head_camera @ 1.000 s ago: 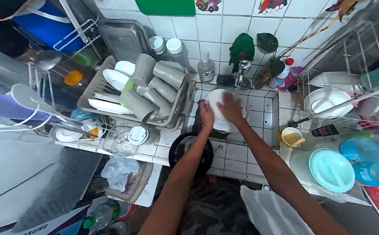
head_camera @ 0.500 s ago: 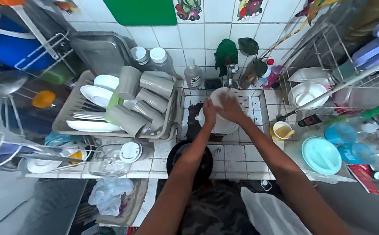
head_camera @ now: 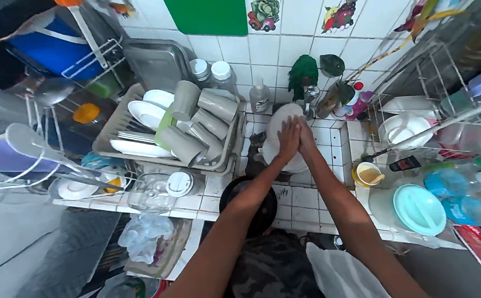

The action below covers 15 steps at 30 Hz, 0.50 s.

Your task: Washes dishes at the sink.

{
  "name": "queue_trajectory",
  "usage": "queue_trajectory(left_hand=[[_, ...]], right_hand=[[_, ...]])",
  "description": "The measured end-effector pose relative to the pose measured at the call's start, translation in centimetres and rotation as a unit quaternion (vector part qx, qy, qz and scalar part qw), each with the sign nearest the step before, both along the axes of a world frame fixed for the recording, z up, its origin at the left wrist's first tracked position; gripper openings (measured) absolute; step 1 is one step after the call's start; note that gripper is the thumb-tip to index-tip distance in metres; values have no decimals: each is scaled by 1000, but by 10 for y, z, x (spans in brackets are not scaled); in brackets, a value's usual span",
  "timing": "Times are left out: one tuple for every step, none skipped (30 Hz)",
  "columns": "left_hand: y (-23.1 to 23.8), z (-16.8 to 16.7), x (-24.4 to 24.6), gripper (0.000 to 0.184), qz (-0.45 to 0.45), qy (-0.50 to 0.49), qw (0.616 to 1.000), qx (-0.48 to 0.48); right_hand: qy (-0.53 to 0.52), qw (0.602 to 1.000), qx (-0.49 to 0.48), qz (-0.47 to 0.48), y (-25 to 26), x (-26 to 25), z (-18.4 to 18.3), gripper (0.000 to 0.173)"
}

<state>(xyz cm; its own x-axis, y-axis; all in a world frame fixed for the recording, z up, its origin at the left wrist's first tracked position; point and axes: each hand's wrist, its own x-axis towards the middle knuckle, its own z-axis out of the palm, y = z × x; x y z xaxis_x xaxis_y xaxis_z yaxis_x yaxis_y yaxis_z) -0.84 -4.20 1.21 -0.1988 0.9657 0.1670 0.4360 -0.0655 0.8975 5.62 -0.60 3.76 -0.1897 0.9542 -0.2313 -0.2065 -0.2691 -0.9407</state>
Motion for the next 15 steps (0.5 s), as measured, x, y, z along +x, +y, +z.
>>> queue_trajectory(left_hand=[[2, -4, 7, 61, -10, -13, 1000, 6], [6, -5, 12, 60, -19, -21, 999, 17], [12, -6, 14, 59, -25, -25, 999, 32], [18, -5, 15, 58, -27, -27, 998, 44], [25, -5, 14, 55, -23, -21, 998, 51], [32, -6, 12, 53, -15, -4, 999, 50], [39, -6, 9, 53, -5, 16, 999, 41], [46, -6, 6, 54, 12, 28, 999, 23], [49, -6, 2, 56, 36, 33, 999, -7], [48, -3, -1, 60, 64, 26, 996, -56], [43, 2, -4, 66, 100, 3, 989, -113], [37, 6, -8, 74, 134, -26, 976, -169], [29, 10, -10, 82, 159, -53, 961, -218], [19, 11, -12, 88, 174, -81, 949, -251], [10, 11, -10, 90, 184, -107, 943, -257]], right_hand=[[8, 1000, -12, -12, 0, 6, 0, 51], [7, 1000, -21, -12, -3, 12, 2, 51], [11, 999, -29, -12, -6, 18, 5, 50], [16, 999, -36, -20, -9, 21, 6, 46], [21, 999, -43, -26, -13, 24, 7, 43], [24, 999, -43, -22, -18, 28, 8, 44], [18, 999, -35, -20, -24, 31, 10, 46], [8, 999, -25, -23, -28, 31, 14, 47], [-4, 999, -15, -28, -32, 30, 17, 47], [-14, 999, -7, -29, -34, 29, 18, 48], [-24, 999, 0, -26, -34, 28, 19, 49], [-30, 999, 8, -23, -34, 26, 19, 49], [-37, 999, 13, -22, -32, 23, 18, 49], [-43, 999, 17, -24, -30, 19, 17, 49], [-48, 998, 20, -27, -28, 15, 17, 48]])
